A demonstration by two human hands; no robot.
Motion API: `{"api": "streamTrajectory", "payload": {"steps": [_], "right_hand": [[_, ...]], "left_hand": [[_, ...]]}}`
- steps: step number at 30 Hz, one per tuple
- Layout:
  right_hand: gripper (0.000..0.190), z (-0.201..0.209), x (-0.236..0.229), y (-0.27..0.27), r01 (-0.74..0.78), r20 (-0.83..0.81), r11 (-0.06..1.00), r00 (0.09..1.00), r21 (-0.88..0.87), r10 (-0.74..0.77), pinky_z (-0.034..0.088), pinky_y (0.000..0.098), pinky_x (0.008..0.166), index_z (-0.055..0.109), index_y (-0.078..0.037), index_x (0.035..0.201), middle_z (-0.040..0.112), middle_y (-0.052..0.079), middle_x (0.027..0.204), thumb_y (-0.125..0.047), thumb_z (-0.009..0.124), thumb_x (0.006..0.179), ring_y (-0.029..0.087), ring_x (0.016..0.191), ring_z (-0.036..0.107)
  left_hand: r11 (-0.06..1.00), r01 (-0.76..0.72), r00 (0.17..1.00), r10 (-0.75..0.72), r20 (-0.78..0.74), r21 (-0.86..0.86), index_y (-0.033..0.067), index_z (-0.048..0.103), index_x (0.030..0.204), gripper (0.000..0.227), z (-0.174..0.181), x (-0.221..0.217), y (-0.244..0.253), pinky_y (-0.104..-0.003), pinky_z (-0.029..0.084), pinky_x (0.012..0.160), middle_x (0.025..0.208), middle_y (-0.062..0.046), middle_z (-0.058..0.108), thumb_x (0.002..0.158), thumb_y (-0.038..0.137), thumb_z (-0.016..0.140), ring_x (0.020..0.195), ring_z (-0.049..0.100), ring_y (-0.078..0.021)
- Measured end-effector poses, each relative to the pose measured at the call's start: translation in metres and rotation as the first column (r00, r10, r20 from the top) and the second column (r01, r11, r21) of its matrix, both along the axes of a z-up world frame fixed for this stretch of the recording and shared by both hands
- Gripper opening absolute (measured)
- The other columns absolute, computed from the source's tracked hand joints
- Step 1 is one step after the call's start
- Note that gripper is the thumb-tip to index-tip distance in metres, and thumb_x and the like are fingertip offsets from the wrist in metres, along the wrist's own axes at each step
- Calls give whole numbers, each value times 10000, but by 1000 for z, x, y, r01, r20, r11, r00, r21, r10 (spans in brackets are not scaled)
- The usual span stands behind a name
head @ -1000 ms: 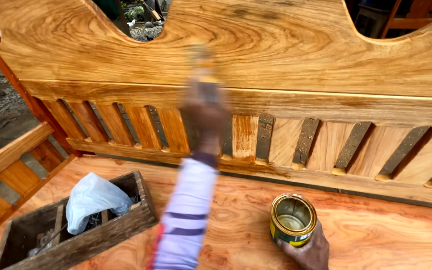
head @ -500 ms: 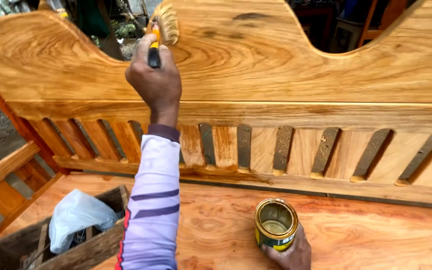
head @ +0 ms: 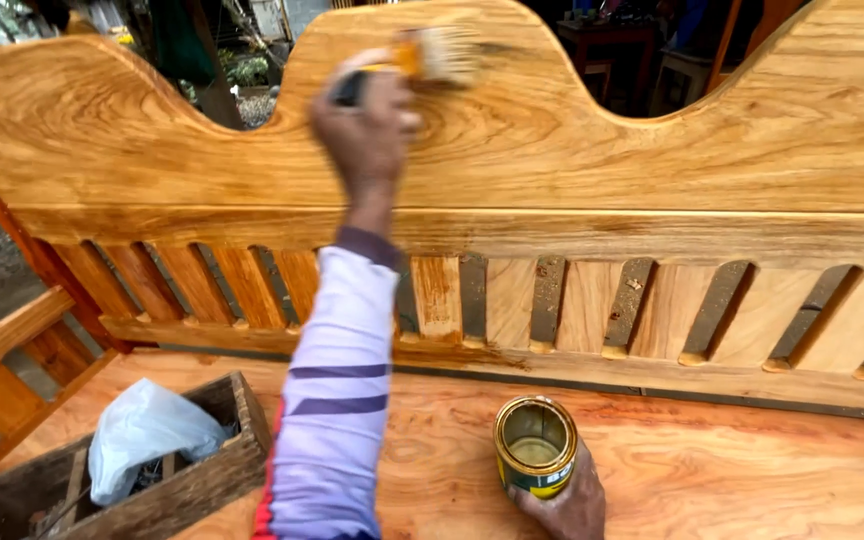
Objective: Applying varnish to a wooden bench using a paintbrush in an outdoor workshop.
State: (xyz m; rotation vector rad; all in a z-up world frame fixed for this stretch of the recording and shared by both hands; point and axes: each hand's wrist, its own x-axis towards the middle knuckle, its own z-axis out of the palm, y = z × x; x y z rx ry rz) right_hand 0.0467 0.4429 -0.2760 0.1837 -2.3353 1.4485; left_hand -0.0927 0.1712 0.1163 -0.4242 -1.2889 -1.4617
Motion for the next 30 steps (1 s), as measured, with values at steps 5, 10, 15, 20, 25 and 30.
{"api": "streamTrajectory", "payload": {"steps": [5,10,15,20,25,30], "right_hand": [[1103,4,2,0,-16,4,999,1000,44,16,534,447,960,492,-139,1400,686,112,1238,-327,969,423,296,1177,647],[1156,-6,-1,5,-9,21,997,1000,78,7,524,452,971,468,-151,1440,660,109,1263,-329,974,416,298,1202,625],[1179,-10,-4,3,-1,38,999,999,45,-1,515,449,995,446,-153,1455,640,104,1286,-332,971,414,293,1223,611],[1187,2,-1,-2,-59,20,997,998,46,59,500,449,1007,456,-156,1473,646,101,1286,-309,975,417,298,1237,596],[1196,0,1,-4,-32,46,999,998,34,31,505,449,1003,442,-163,1481,646,98,1281,-316,973,420,294,1232,603],[1195,-5,-1,-5,-39,50,999,998,25,38,500,456,1009,442,-160,1472,636,110,1287,-307,980,416,306,1232,599]], "left_hand": [[718,-695,719,689,-91,-44,54,729,1076,157,24,10,-23,-228,554,446,782,-43,747,975,133,638,576,710,-77],[878,-439,898,428,-100,-190,58,756,1082,184,36,19,62,-258,496,412,650,-26,699,940,103,648,506,631,-98],[998,56,998,-55,37,-24,-37,755,1000,157,52,12,-3,-271,554,347,678,-106,717,910,43,654,471,687,-120],[738,-620,784,572,-241,-268,39,778,1008,153,43,31,-8,-220,520,384,767,-62,771,951,32,637,508,660,-80],[975,-131,990,138,29,-177,12,748,1048,179,22,34,7,-221,555,362,700,-117,710,916,31,629,493,663,-93],[545,-785,618,724,-305,-294,41,745,1132,161,14,32,-38,-183,583,460,936,-85,761,1012,54,639,675,733,-70]]}}
